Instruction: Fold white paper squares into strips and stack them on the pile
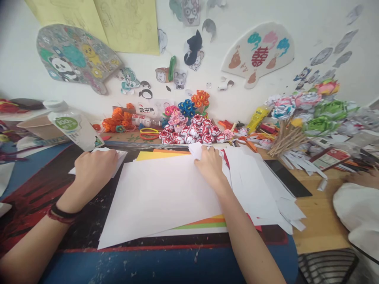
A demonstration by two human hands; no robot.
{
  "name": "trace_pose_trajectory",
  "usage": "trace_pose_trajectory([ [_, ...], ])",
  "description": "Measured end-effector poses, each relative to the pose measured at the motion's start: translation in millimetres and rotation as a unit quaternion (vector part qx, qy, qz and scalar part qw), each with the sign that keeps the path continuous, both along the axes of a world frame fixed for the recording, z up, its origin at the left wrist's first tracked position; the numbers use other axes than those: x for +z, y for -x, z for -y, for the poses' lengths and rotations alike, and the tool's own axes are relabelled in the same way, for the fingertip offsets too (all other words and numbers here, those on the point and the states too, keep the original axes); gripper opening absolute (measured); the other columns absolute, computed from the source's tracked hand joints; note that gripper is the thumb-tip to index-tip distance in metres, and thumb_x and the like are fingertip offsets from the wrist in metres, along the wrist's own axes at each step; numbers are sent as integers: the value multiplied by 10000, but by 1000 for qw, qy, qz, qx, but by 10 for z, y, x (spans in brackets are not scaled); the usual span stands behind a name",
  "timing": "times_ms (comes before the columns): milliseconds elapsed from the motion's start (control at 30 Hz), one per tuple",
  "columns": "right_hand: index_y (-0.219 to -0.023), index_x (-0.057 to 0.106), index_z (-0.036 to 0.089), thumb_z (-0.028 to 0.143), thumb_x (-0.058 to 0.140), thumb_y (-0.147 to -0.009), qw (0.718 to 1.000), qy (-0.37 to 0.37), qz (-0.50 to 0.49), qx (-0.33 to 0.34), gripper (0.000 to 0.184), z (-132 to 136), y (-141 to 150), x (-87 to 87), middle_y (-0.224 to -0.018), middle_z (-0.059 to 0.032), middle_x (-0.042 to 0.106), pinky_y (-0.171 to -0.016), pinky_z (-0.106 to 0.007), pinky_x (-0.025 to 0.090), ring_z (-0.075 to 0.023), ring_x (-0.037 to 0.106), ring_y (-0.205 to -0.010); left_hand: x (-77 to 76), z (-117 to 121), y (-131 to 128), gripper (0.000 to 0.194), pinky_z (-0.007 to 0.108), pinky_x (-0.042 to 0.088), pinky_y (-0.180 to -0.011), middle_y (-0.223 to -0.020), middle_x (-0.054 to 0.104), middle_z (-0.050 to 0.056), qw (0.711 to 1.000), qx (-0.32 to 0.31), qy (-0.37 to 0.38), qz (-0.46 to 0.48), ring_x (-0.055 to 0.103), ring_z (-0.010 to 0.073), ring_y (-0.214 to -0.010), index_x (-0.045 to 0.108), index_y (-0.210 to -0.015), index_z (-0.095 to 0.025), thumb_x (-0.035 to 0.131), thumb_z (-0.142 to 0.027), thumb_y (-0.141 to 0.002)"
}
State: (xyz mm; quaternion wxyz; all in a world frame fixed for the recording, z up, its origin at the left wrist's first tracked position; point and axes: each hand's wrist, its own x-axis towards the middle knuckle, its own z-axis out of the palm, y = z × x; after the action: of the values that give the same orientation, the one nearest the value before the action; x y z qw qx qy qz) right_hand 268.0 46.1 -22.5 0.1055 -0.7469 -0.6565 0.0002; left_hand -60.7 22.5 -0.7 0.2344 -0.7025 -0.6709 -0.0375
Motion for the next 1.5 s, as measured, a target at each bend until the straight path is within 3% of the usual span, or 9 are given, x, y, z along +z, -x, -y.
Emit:
trace_pose_trajectory([
  [133, -1320, 501, 170, 437, 686, -742, 995, -92, -47, 6, 663, 22, 39, 35, -1249, -179, 528, -961, -494, 346, -380, 449, -1178, 107, 80, -77, 352, 355, 369, -662, -719, 671, 131, 986, -16, -116, 118, 642, 295, -752, 690, -886, -171, 363, -294, -933],
  [267, -1360, 460, 218, 432, 688, -775, 930, -170, -268, 184, 663, 63, 192, 130, -1295, -126, 525, -1008, -408, 369, -273, 479, -1195, 227, 219, -256, 277, 298, 434, -696, -806, 706, 51, 899, -134, -222, 353, 646, 202, -733, 706, -977, -209, 515, -390, -892],
  [433, -1299, 534, 212, 480, 703, -758, 780, 76, -525, 332, 627, 161, 433, 120, -1146, -107, 634, -820, -323, 504, -206, 622, -987, 213, 316, -557, 310, 259, 499, -648, -881, 732, 28, 749, -172, -70, 636, 662, 191, -779, 718, -924, -195, 593, -464, -835],
  [567, -922, 708, 120, 472, 715, -744, 759, 136, -558, 307, 395, 177, 480, 62, -821, -75, 692, -643, -274, 490, -150, 621, -690, 116, 278, -640, 339, 273, 505, -631, -887, 737, 60, 649, -177, 19, 740, 662, 206, -791, 725, -931, -168, 615, -469, -821],
  [700, -853, 709, 114, 455, 717, -746, 763, 92, -575, 281, 357, 144, 452, 56, -681, -29, 641, -508, -226, 404, -99, 534, -544, 62, 229, -619, 392, 285, 501, -624, -957, 734, 117, 561, -190, 135, 795, 671, 217, -807, 722, -986, -141, 567, -478, -858],
  [800, -863, 709, 111, 452, 718, -746, 748, 92, -597, 276, 361, 134, 467, 45, -692, -40, 654, -517, -231, 425, -106, 552, -547, 65, 231, -630, 365, 280, 501, -699, -1084, 710, 110, 576, -205, 172, 773, 651, 228, -928, 710, -1050, -166, 640, -440, -820],
  [967, -871, 722, 100, 438, 730, -741, 736, 136, -601, 280, 362, 145, 554, -22, -682, -51, 668, -571, -258, 490, -132, 600, -569, 58, 253, -723, 412, 278, 481, -655, -1104, 696, 107, 663, -210, 229, 681, 647, 217, -850, 699, -1045, -162, 653, -483, -790],
  [1200, -1036, 717, 143, 301, 771, -716, 625, 257, -638, 369, 361, 210, 578, 15, -933, -73, 719, -804, -302, 523, -166, 663, -817, -99, 206, -747, 386, 307, 489, -676, -909, 710, 105, 712, -171, 187, 655, 654, 233, -815, 664, -906, -135, 678, -489, -754],
  [1500, -820, 718, 102, 394, 700, -794, 708, 164, -603, 328, 294, 180, 548, -40, -724, -64, 692, -684, -272, 504, -148, 640, -670, -80, 245, -783, 371, 281, 476, -640, -914, 708, 95, 680, -194, 203, 677, 644, 211, -785, 667, -931, -138, 636, -481, -794],
])
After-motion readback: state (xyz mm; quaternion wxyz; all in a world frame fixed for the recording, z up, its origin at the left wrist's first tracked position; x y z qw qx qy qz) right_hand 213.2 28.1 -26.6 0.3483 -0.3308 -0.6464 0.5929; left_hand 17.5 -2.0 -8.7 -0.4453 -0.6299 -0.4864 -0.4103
